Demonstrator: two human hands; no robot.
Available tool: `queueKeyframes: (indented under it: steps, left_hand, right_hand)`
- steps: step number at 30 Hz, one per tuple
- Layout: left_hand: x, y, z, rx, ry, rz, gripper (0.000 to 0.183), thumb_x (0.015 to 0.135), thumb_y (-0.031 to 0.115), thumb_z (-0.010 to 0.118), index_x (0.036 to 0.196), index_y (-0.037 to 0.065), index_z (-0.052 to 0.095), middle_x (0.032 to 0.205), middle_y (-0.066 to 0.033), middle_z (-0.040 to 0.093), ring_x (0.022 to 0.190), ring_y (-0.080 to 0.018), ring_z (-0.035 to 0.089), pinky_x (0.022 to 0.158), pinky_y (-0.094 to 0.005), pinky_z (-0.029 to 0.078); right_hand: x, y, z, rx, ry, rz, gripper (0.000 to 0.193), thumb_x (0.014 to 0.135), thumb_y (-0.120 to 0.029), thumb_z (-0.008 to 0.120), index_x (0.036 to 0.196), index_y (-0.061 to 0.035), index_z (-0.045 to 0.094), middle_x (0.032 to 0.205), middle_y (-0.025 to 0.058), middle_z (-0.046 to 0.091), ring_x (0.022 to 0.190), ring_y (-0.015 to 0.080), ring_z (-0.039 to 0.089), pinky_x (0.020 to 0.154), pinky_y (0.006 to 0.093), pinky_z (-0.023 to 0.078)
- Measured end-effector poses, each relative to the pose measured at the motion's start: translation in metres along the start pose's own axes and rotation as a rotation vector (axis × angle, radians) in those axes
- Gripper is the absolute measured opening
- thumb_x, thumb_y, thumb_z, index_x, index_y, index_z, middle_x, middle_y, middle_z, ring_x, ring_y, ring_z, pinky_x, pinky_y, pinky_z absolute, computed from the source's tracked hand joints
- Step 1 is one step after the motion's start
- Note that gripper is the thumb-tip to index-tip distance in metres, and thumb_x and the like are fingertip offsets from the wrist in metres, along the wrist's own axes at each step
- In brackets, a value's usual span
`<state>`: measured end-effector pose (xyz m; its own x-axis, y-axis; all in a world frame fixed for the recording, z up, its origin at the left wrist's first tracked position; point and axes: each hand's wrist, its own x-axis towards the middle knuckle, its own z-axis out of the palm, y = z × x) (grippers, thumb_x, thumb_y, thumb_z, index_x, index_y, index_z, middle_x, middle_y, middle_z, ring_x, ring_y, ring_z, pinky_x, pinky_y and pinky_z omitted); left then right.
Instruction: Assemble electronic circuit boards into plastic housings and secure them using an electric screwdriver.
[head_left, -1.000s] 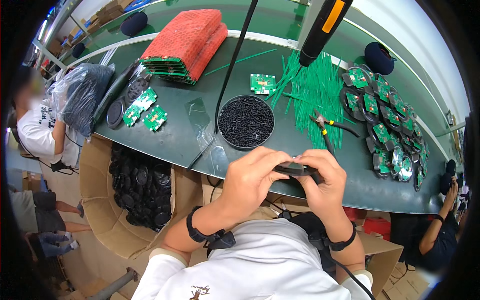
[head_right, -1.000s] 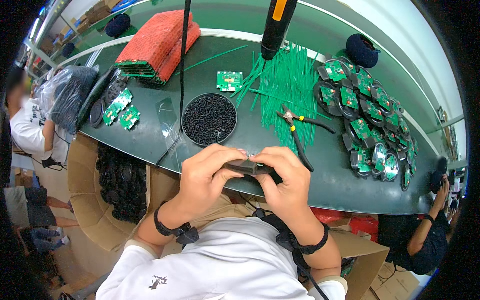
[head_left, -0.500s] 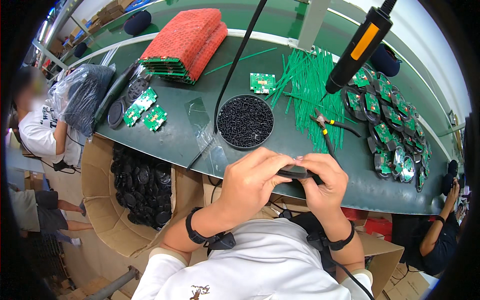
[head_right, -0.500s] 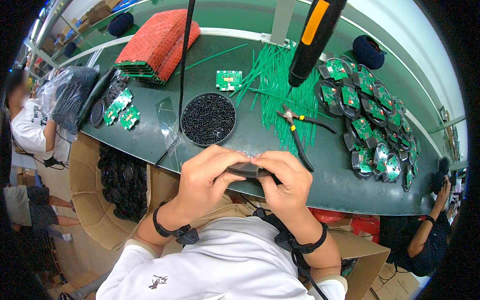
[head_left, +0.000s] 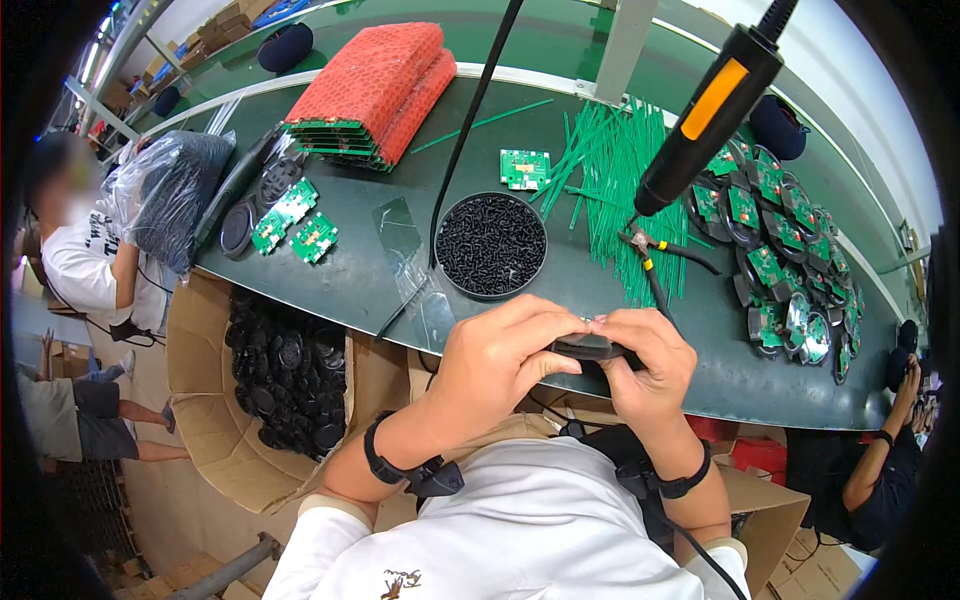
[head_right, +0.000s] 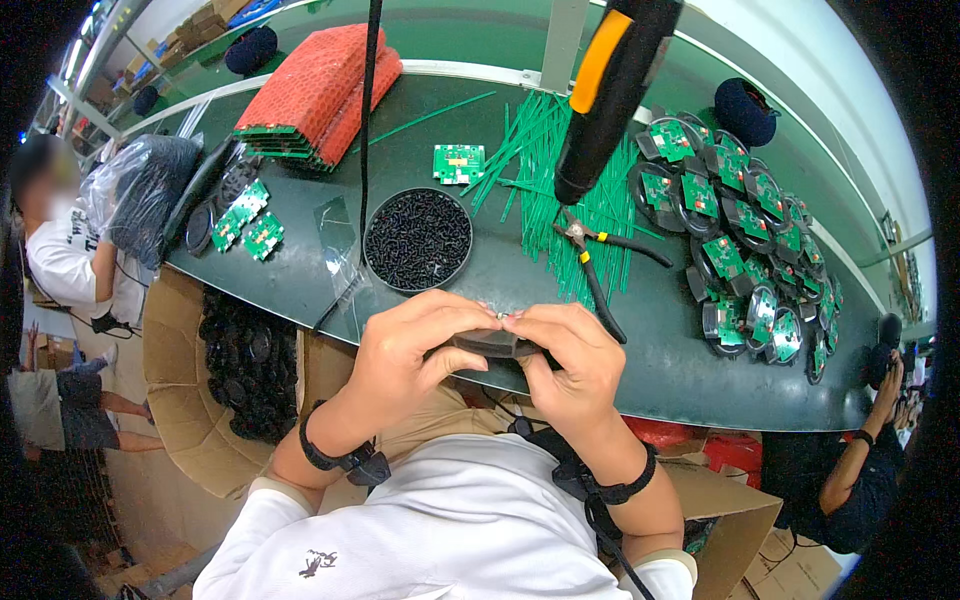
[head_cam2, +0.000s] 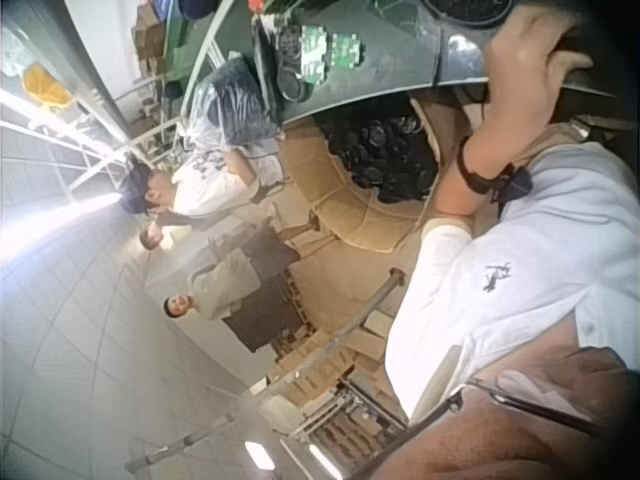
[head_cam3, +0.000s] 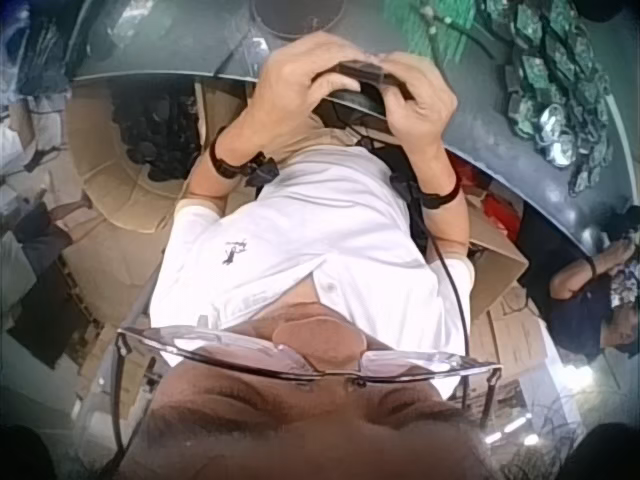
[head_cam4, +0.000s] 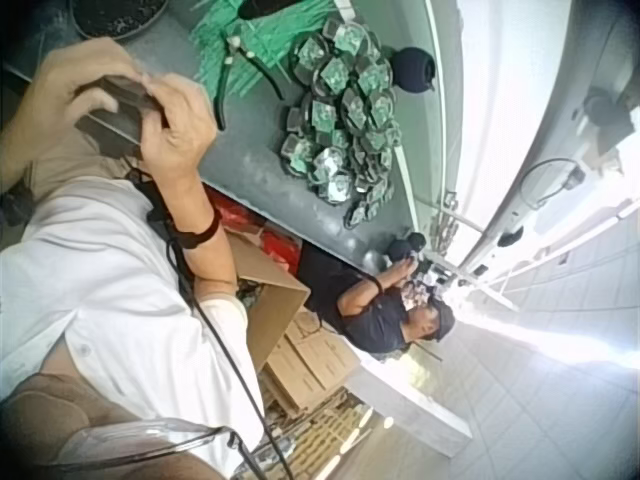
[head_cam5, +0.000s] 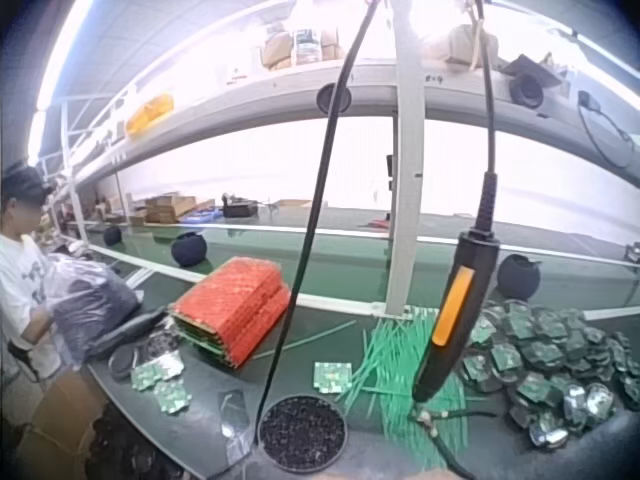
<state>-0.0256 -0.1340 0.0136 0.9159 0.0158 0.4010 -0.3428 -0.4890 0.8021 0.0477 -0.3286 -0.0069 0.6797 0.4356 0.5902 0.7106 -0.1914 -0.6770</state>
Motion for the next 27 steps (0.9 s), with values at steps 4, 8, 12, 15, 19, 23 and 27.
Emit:
queueKeyframes:
  steps: [4, 8, 12, 15, 19, 23, 27]
  left_hand:
    - [-0.003, 0.002, 0.002, -0.003, 0.030, -0.036, 0.030, 0.079, 0.004, 0.082, 0.108, 0.002, 0.076, 0.103, -0.0160, 0.075, 0.094, -0.0310, 0.074, 0.081, -0.0372, 0.059]
    - [-0.005, -0.001, 0.010, 0.002, 0.079, -0.012, 0.030, 0.079, 0.002, 0.082, 0.108, 0.002, 0.076, 0.105, -0.0161, 0.075, 0.095, -0.0309, 0.074, 0.081, -0.0373, 0.060]
    - [-0.008, -0.013, 0.018, 0.149, 0.176, 0.131, 0.033, 0.074, 0.002, 0.081, 0.107, 0.005, 0.077, 0.103, -0.0118, 0.073, 0.100, -0.0301, 0.073, 0.080, -0.0381, 0.061]
    - [-0.018, -0.019, 0.019, 0.285, 0.158, 0.234, 0.034, 0.073, 0.007, 0.082, 0.107, 0.008, 0.078, 0.101, -0.0086, 0.072, 0.105, -0.0296, 0.072, 0.080, -0.0387, 0.062]
    - [-0.036, -0.015, 0.015, 0.340, 0.014, 0.204, 0.042, 0.071, 0.019, 0.086, 0.111, 0.009, 0.078, 0.107, -0.0078, 0.071, 0.113, -0.0301, 0.070, 0.086, -0.0386, 0.061]
    - [-0.043, -0.011, 0.019, 0.352, -0.037, 0.126, 0.058, 0.064, 0.031, 0.091, 0.115, 0.009, 0.076, 0.114, -0.0084, 0.069, 0.118, -0.0325, 0.068, 0.089, -0.0403, 0.061]
    - [-0.043, -0.011, 0.024, 0.351, 0.017, 0.127, 0.057, 0.064, 0.031, 0.091, 0.114, 0.009, 0.076, 0.114, -0.0091, 0.069, 0.117, -0.0351, 0.068, 0.091, -0.0419, 0.059]
  right_hand:
    - [0.000, 0.000, 0.003, 0.009, 0.014, -0.014, 0.037, 0.065, 0.014, 0.065, 0.096, -0.0013, 0.077, 0.094, 0.0117, 0.075, 0.085, 0.0268, 0.073, 0.080, 0.0366, 0.058]
    - [0.003, 0.000, 0.001, 0.000, -0.001, -0.038, 0.038, 0.064, 0.015, 0.067, 0.097, -0.0017, 0.077, 0.095, 0.0114, 0.074, 0.087, 0.0281, 0.073, 0.082, 0.0383, 0.059]
    - [0.008, 0.002, -0.008, -0.110, -0.075, -0.097, 0.041, 0.065, 0.012, 0.071, 0.102, -0.0031, 0.077, 0.100, 0.0104, 0.073, 0.091, 0.0291, 0.072, 0.084, 0.0389, 0.059]
    - [0.005, -0.004, -0.018, -0.153, -0.260, -0.091, 0.044, 0.067, 0.008, 0.076, 0.109, -0.0043, 0.075, 0.112, 0.0114, 0.069, 0.103, 0.0321, 0.069, 0.086, 0.0401, 0.058]
    - [-0.001, -0.013, -0.029, -0.171, -0.431, -0.031, 0.040, 0.071, 0.002, 0.080, 0.109, -0.0036, 0.075, 0.115, 0.0129, 0.066, 0.108, 0.0329, 0.066, 0.089, 0.0421, 0.055]
    - [0.003, -0.006, -0.022, -0.101, -0.284, 0.141, 0.030, 0.076, -0.004, 0.083, 0.104, -0.0027, 0.073, 0.105, 0.0126, 0.069, 0.096, 0.0323, 0.066, 0.083, 0.0414, 0.054]
    - [0.006, 0.001, -0.012, -0.189, -0.239, 0.096, 0.031, 0.076, -0.008, 0.085, 0.105, -0.0041, 0.073, 0.101, 0.0112, 0.068, 0.093, 0.0318, 0.065, 0.080, 0.0409, 0.053]
